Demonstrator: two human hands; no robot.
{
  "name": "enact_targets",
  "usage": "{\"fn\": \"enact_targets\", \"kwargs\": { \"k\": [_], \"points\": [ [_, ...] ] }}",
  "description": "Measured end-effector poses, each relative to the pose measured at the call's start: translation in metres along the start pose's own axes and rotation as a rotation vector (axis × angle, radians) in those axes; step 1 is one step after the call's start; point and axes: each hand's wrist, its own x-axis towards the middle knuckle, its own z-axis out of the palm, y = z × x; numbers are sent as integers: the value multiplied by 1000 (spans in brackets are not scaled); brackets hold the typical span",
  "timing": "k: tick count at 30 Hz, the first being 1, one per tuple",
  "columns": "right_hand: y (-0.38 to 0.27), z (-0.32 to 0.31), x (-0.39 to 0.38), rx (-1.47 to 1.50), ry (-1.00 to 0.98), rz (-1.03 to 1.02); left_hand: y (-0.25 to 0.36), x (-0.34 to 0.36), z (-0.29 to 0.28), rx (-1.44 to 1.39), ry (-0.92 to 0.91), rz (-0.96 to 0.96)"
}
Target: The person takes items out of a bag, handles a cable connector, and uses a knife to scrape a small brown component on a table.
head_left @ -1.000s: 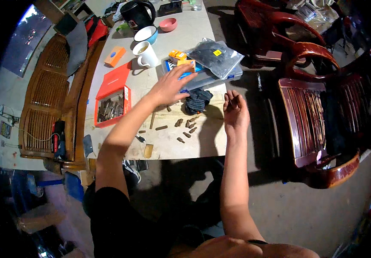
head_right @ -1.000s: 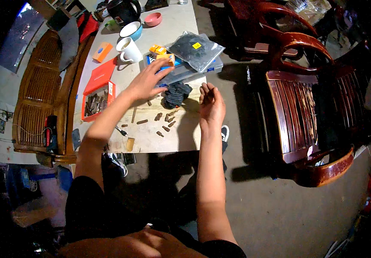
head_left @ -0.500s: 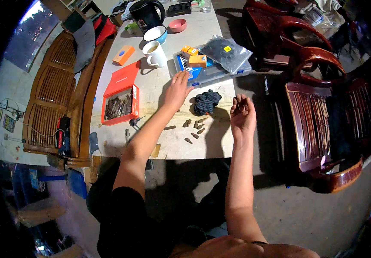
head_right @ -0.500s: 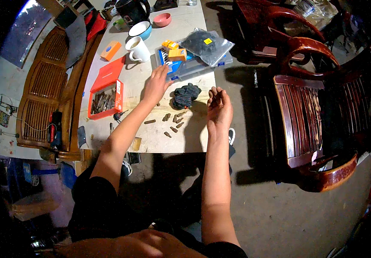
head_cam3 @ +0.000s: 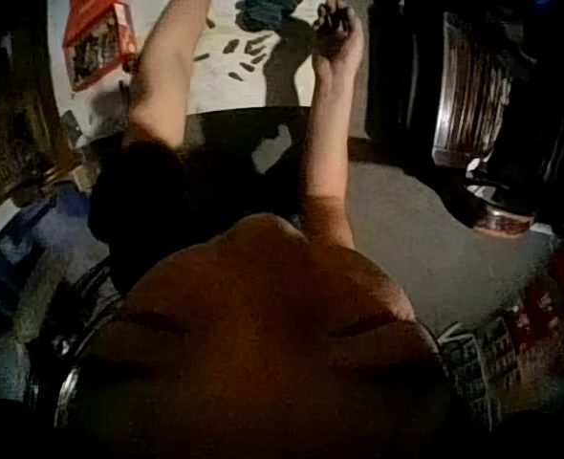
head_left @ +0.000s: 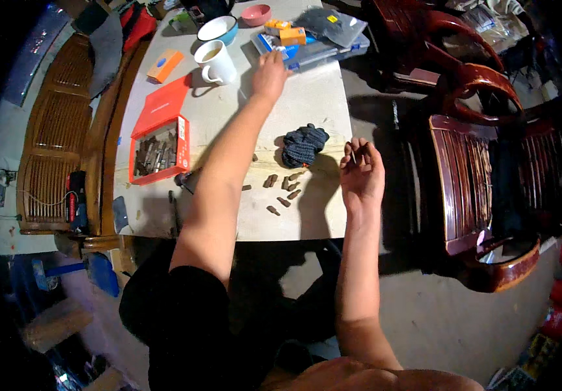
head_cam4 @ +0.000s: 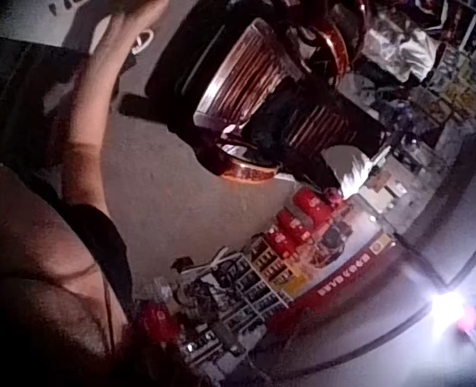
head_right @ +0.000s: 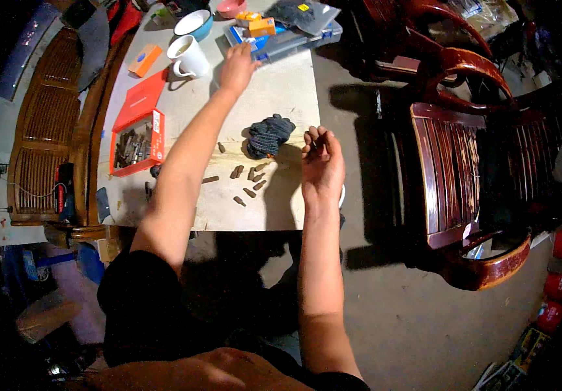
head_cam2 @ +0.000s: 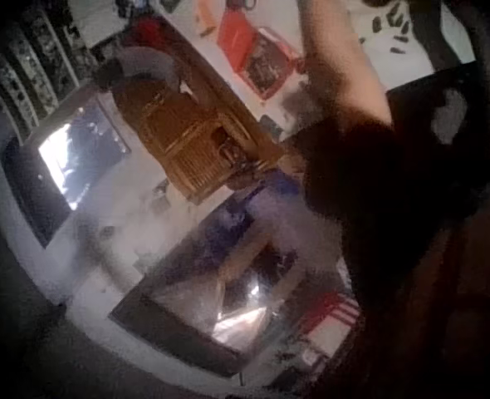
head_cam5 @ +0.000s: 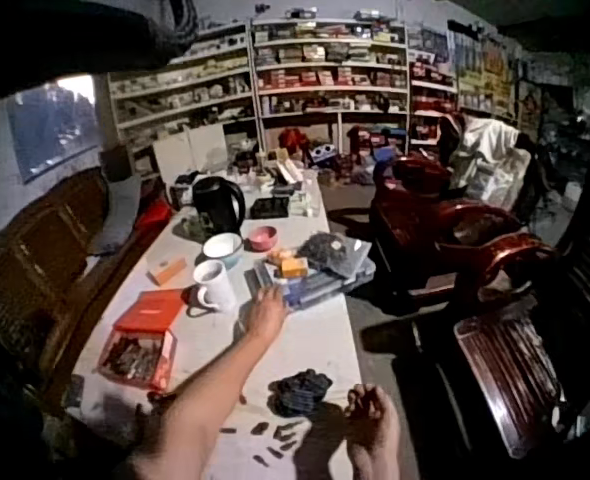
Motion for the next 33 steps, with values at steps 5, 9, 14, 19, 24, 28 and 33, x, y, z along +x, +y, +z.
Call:
{"fn": "enact_targets", "kwargs": {
  "k": [5, 9, 14, 19, 24, 28, 33],
  "points": [
    [5, 8, -7, -33, 70, 22, -24, 37, 15, 6, -60, 11],
    [18, 6, 0, -60, 24, 59, -60, 56, 31, 81, -2, 37],
    [16, 8, -5, -86, 83, 61, -66, 56, 36, 83, -87, -47],
    [10, 9, -4, -65, 87, 47, -51, 37, 19, -29, 223, -51],
    [-1, -5, 4, -63, 108, -10, 30, -55, -68, -499, -289, 23],
    [4, -4, 1, -17, 107, 0, 69, -119, -140, -459, -526, 67],
    [7, -5, 1, -4, 84, 21, 70, -142, -133, -357, -528, 199]
  ]
}}
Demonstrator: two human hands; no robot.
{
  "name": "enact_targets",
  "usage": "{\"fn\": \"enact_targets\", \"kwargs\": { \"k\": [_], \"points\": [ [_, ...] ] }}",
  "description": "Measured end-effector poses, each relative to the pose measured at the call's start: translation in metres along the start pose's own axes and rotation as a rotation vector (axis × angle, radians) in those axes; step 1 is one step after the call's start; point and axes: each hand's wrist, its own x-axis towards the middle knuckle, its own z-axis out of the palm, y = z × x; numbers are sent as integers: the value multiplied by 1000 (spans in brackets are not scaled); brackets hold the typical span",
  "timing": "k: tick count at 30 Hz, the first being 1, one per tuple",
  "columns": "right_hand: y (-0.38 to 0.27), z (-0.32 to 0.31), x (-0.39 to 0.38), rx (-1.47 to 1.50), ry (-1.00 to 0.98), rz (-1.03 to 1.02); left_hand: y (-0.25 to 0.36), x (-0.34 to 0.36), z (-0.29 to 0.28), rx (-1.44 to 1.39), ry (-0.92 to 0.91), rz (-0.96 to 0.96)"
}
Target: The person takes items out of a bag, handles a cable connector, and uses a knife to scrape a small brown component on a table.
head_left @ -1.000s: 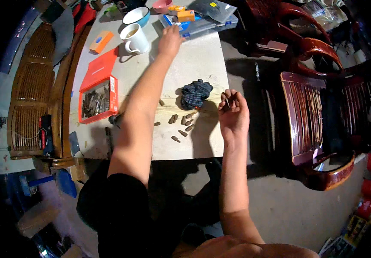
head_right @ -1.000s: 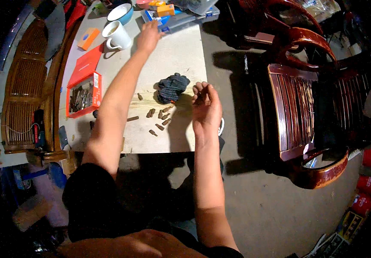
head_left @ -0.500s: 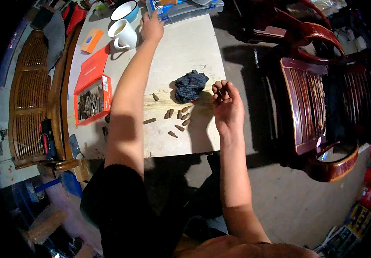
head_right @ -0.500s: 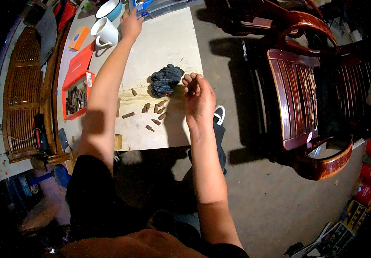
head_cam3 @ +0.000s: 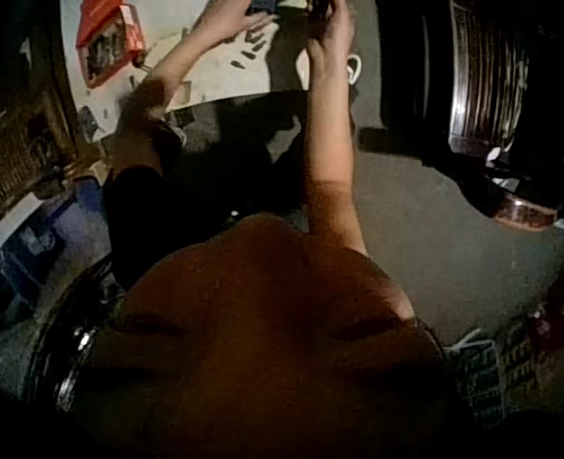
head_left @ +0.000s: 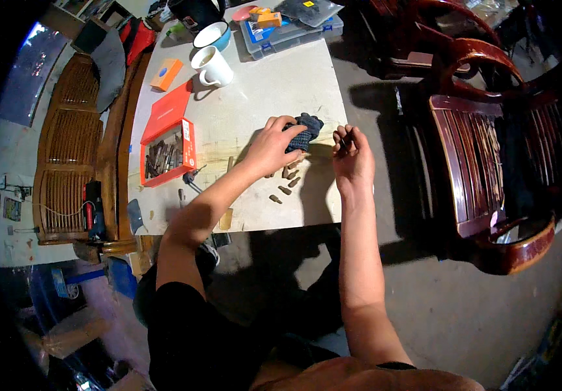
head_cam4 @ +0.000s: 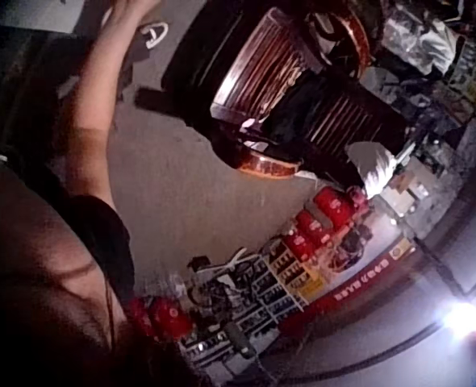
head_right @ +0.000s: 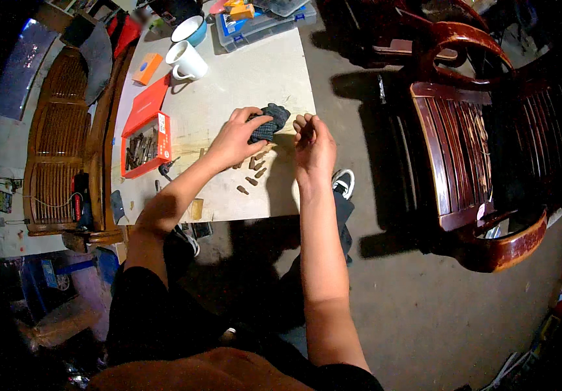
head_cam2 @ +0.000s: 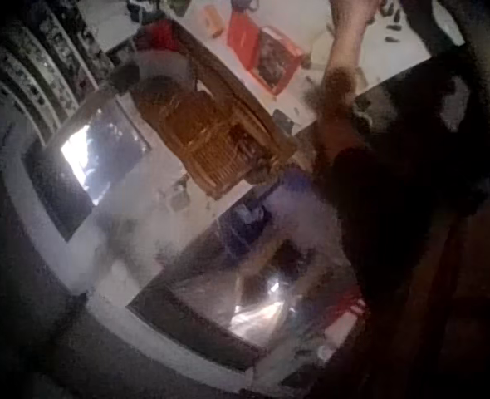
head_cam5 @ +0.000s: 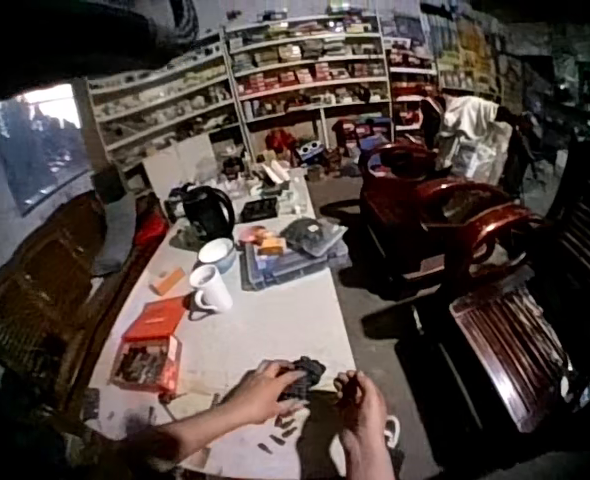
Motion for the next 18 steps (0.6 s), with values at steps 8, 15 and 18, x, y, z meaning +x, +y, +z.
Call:
{"fn": "enact_targets", "kwargs": {
  "k": [8, 15, 18],
  "points": [
    [1, 2, -2, -36, -3, -20, -51, 77, -15, 82, 340, 23],
    [-2, 6, -1, -72, 8, -13, -113, 166, 10, 290, 381, -70],
    [-4, 13, -6, -113, 58, -56, -132, 172, 22, 229, 390, -124]
  ]
}}
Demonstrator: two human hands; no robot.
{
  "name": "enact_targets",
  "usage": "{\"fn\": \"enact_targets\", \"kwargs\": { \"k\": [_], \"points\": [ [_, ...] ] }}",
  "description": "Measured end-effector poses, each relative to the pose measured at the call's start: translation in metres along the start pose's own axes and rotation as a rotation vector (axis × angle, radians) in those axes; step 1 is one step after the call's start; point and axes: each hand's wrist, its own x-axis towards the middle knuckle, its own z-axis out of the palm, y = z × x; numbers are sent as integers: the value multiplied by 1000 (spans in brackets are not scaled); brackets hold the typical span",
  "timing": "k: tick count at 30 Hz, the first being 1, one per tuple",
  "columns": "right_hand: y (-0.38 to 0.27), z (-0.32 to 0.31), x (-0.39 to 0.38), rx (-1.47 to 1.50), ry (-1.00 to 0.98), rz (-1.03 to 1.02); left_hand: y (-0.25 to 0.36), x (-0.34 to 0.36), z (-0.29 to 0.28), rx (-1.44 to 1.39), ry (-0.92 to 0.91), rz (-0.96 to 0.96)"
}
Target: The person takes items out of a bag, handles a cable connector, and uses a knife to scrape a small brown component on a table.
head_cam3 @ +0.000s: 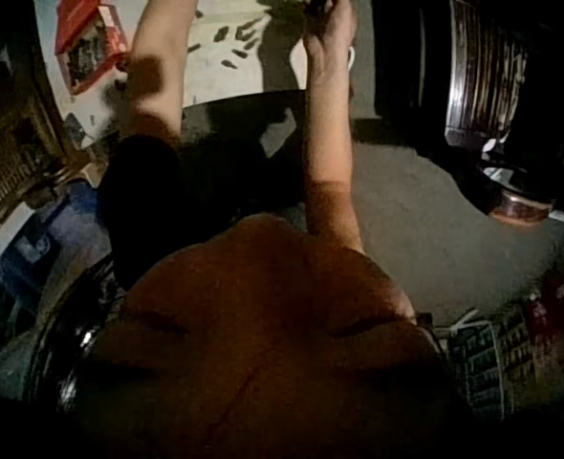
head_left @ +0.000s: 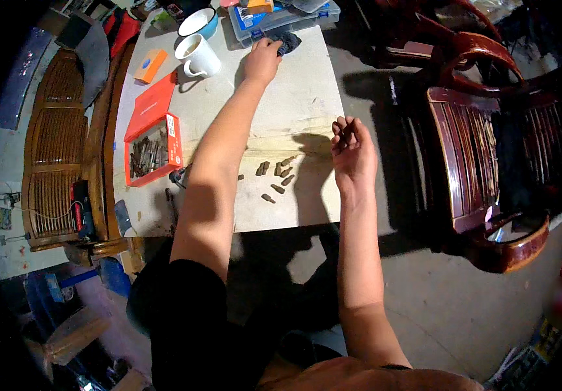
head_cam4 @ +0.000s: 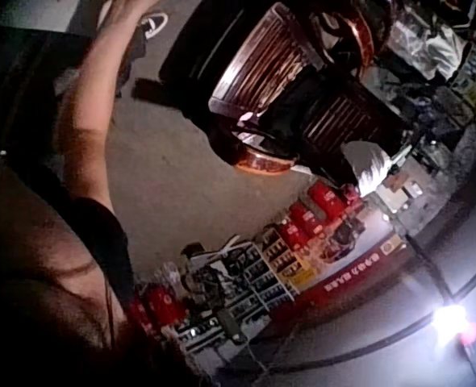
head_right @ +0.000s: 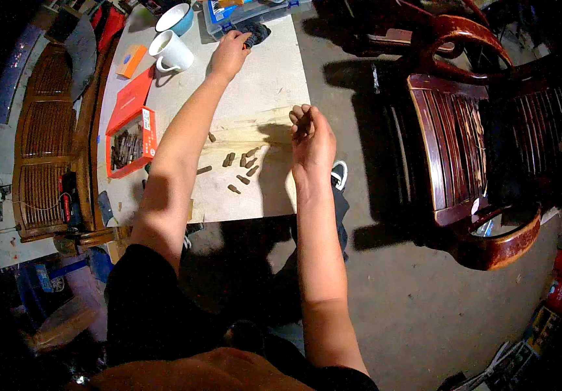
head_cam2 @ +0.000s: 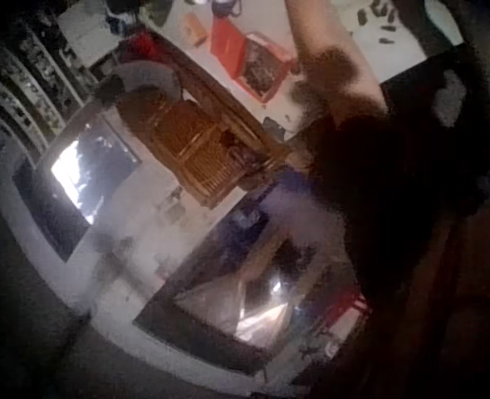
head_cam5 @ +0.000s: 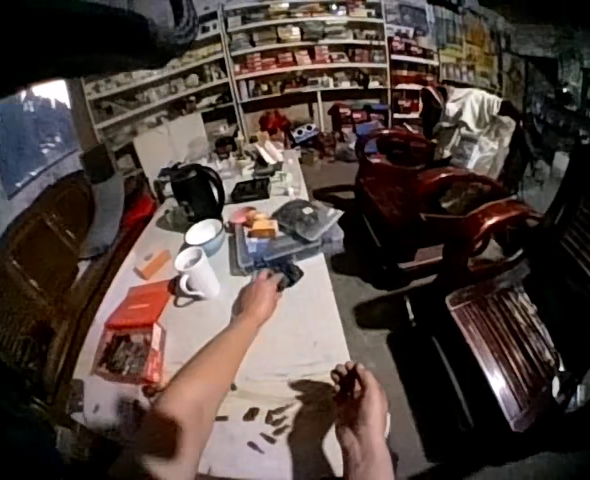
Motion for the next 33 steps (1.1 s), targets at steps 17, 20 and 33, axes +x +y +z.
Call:
{"fn": "enact_targets", "kwargs": {
  "k": [17, 20, 33],
  "points": [
    [2, 6, -8, 186, -307, 133, 5, -69, -35, -141, 57, 5],
    [9, 9, -10, 169, -291, 150, -6, -42, -15, -107, 161, 50],
    [10, 15, -1, -157, -292, 67, 26, -22, -29, -885, 63, -501]
  ]
}}
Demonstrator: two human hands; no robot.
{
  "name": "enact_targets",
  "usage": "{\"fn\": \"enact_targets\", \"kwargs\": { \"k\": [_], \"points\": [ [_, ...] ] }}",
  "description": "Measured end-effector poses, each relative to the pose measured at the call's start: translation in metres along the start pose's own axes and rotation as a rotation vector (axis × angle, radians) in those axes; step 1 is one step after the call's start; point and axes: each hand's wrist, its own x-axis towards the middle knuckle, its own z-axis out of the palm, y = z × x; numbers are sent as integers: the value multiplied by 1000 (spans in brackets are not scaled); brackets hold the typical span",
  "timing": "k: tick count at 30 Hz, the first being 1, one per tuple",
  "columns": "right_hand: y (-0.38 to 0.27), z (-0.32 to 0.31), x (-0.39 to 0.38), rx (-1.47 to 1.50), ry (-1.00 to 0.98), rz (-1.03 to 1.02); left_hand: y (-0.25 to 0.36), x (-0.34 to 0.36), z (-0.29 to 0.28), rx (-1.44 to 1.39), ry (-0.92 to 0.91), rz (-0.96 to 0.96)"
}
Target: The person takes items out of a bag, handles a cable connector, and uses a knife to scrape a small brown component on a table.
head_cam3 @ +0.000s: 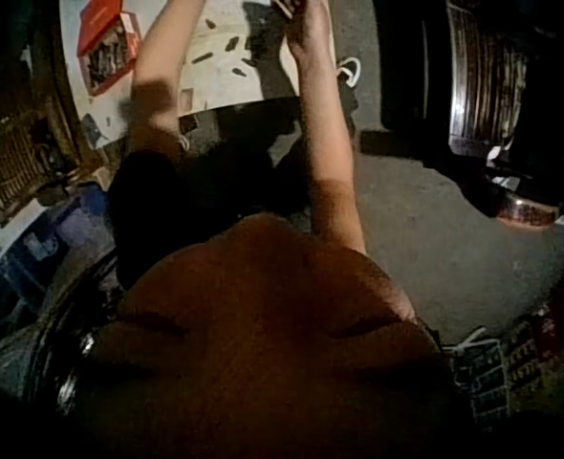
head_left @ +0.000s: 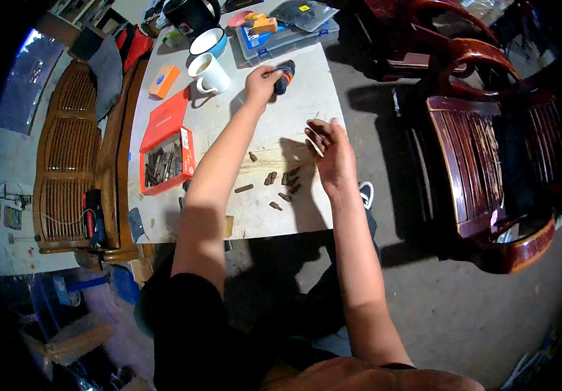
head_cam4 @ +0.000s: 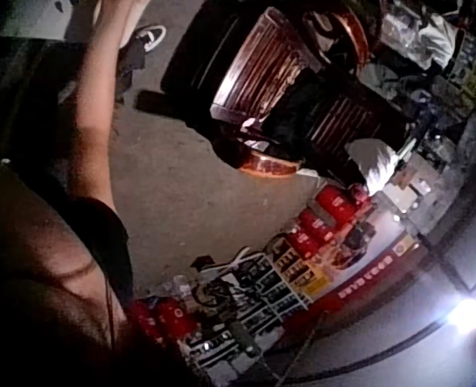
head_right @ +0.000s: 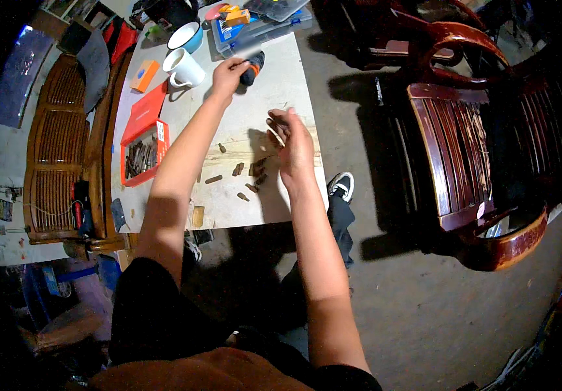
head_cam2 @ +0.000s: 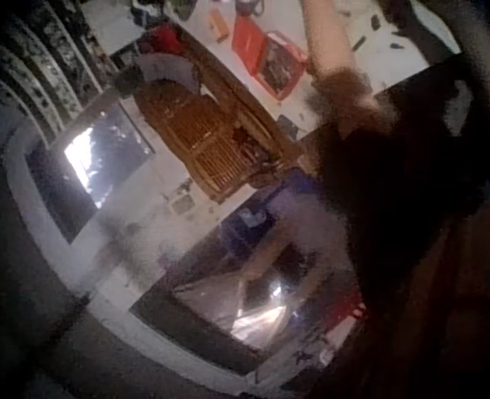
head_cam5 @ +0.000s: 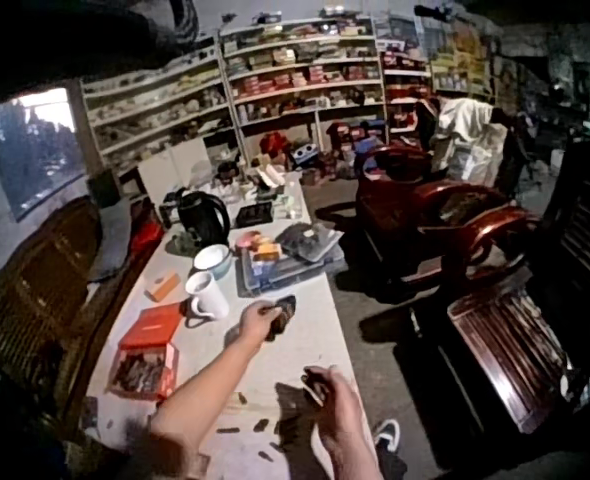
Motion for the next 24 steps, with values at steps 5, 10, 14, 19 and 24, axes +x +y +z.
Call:
{"fn": "enact_targets", "kwargs": {
  "k": [5, 10, 14, 19, 24],
  "points": [
    [22, 23, -8, -268, 22, -173, 24, -108, -46, -518, -207, -206],
    [51, 24, -27, -746, -202, -501, 64, -202, -97, -568, -258, -340],
    [52, 21, -51, -550, -431, -64, 84, -244, -140, -706, -214, -351],
    [66, 31, -69, 51, -582, 176, 107, -266, -181, -785, -253, -444],
    [76, 36, -74, 267, -658, 252, 99, -291, -207, -630, -465, -513]
  ]
}}
